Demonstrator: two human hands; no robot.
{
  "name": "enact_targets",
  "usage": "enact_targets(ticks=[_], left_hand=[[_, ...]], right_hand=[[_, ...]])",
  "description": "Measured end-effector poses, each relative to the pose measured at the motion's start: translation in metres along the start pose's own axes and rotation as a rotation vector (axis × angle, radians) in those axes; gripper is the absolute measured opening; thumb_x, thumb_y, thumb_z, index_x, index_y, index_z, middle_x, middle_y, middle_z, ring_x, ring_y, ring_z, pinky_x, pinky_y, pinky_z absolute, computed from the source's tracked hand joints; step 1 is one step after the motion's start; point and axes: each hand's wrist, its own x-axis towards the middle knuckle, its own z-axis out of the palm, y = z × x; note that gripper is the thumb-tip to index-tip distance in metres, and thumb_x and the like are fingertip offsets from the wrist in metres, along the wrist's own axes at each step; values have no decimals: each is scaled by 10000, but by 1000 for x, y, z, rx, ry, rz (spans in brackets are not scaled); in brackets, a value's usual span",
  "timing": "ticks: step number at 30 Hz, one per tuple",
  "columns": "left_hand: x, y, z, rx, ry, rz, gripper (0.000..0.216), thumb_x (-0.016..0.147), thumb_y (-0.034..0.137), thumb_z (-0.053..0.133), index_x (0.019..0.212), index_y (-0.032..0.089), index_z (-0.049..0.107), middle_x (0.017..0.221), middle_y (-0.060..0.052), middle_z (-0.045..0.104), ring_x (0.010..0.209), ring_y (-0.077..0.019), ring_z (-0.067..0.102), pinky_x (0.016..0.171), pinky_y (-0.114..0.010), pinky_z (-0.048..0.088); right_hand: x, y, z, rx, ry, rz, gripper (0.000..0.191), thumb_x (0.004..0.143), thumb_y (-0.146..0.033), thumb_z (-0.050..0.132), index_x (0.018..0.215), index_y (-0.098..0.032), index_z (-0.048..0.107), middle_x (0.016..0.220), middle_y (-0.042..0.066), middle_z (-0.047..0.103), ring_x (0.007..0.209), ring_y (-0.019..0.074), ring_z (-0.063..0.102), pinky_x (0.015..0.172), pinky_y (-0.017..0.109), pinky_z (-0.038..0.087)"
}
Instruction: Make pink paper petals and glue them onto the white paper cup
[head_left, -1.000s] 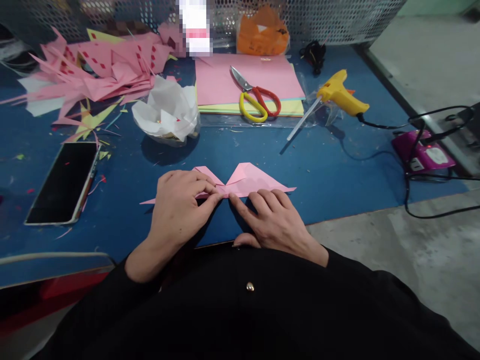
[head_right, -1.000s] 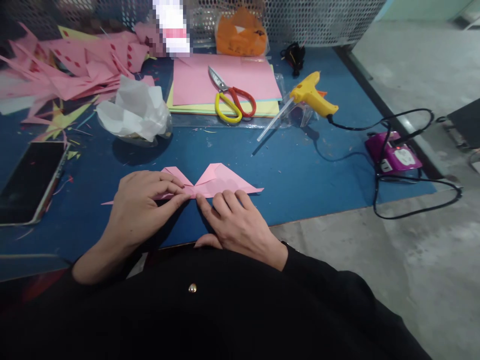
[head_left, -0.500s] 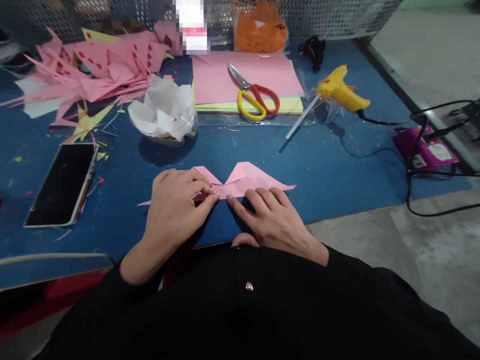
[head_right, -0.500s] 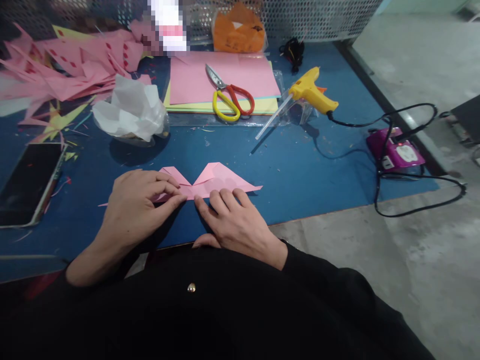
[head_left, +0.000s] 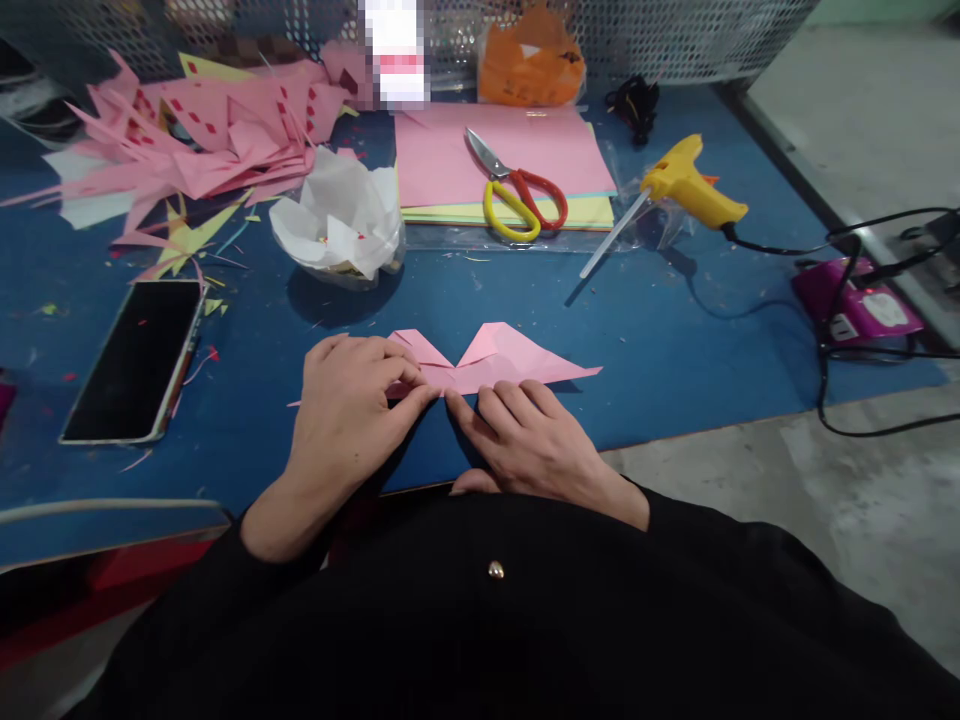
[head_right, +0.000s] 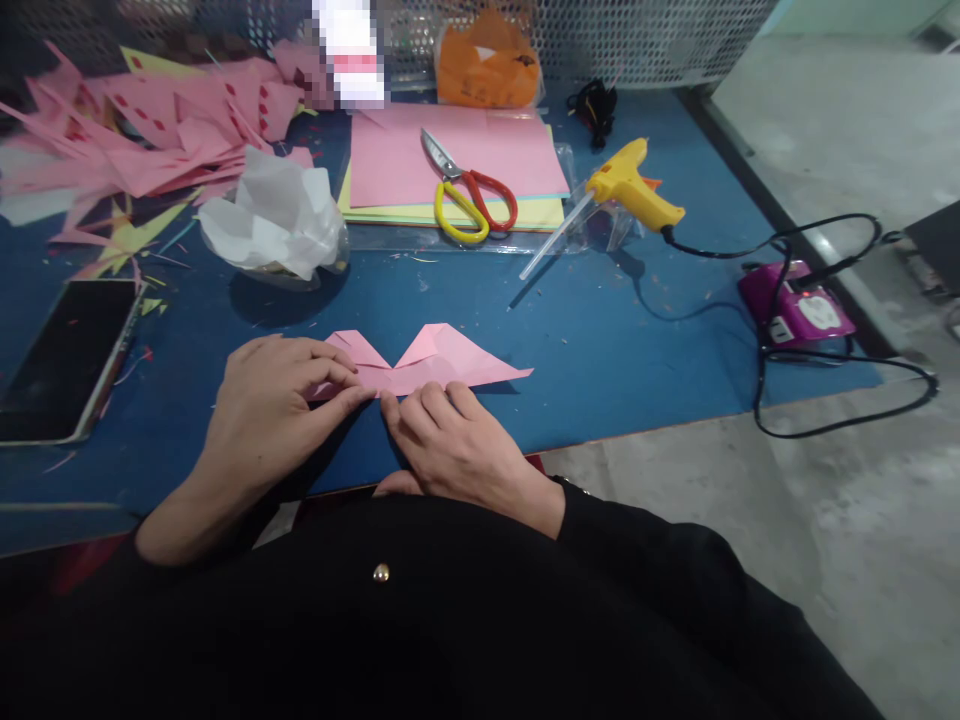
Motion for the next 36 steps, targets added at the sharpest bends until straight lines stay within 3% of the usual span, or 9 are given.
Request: enact_targets(ticks=[7, 17, 24, 36], left_hand=[[-10, -20, -5, -85, -9, 30, 121, 891, 353, 674, 801, 282, 712, 980, -14, 770, 988, -260, 678, 934, -476, 434], [-7, -20, -7, -64, -1, 14, 135, 858, 304, 659, 726, 278, 671, 929, 4, 757, 924, -253, 675, 909, -471, 426], [-6, -22, -8, -59, -15, 18, 158, 850, 302, 655, 694, 278, 667, 909, 9, 761, 880, -238, 677, 852, -442, 429], [-7, -30, -12, -69, -26, 47, 203, 879, 347, 635, 708, 253, 691, 900, -11, 760, 849, -237, 670, 822, -427, 420]], right_hand=[[3, -1, -1, 15, -27, 0, 840, 973, -716, 272, 1385, -43, 562, 959, 134, 652, 919, 279, 485, 827, 417, 349], [8, -1, -5, -40, -35, -1, 868, 951, -757, 206, 1357, -102, 604, 878, 91, 651, 843, 256, 486, 792, 405, 334], [10, -3, -3, 18, -17, -47, 861, 974, -723, 269, 1336, -12, 593, 1122, 158, 680, 928, 261, 511, 838, 389, 362], [20, -8, -1, 15, -7, -56, 868, 980, -717, 222, 1349, -20, 585, 963, 134, 656, 871, 262, 465, 805, 404, 330]])
